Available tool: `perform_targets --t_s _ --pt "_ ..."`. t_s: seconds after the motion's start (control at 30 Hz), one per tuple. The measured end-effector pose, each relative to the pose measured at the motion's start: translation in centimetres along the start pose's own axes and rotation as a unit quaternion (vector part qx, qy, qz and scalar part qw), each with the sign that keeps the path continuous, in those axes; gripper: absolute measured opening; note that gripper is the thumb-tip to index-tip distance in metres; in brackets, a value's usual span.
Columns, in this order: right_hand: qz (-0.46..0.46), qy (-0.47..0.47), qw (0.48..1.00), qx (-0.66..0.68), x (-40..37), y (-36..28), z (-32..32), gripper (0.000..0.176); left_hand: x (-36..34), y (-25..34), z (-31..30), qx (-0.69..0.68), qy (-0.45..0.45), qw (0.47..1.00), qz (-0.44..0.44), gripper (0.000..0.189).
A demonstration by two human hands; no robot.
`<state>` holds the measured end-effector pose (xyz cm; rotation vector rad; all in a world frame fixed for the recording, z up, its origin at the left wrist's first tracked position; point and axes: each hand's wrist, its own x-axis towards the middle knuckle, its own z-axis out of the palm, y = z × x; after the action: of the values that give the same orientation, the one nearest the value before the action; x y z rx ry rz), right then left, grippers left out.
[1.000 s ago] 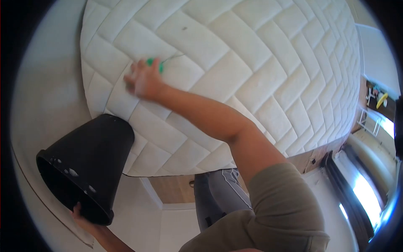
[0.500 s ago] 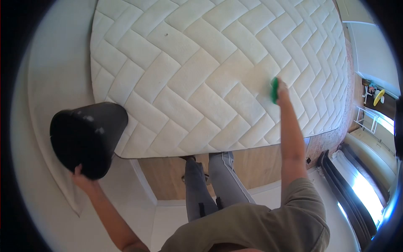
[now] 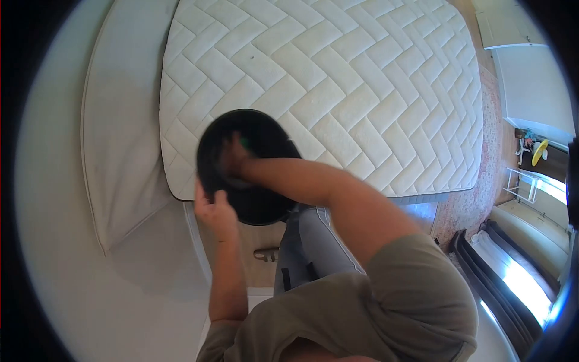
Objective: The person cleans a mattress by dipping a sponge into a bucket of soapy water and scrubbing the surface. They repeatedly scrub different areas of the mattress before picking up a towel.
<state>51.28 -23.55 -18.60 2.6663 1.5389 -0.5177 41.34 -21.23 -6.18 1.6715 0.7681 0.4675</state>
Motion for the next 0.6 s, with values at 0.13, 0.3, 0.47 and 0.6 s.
perform_targets --t_s 0.13,0.3,0.47,0.6 --pt "0.202 0.075 0.937 0.275 -5.9 0.5 7.2 0.041 -4.8 1.1 1.5 -0.1 -0.054 0.993 0.008 0.056" --pt "0.146 -0.001 0.95 0.277 -12.2 -1.1 12.2 0.043 -9.1 2.2 1.3 -0.088 -0.153 0.983 0.045 0.052" --pt "0.069 -0.02 0.978 0.195 -12.5 -0.4 10.7 0.046 -10.3 1.8 0.8 -0.074 -0.148 0.984 0.06 0.052" --pt "0.013 -0.068 0.992 0.109 -12.6 -0.9 5.4 0.046 -8.7 -1.0 0.7 -0.171 -0.093 0.981 0.02 0.055"
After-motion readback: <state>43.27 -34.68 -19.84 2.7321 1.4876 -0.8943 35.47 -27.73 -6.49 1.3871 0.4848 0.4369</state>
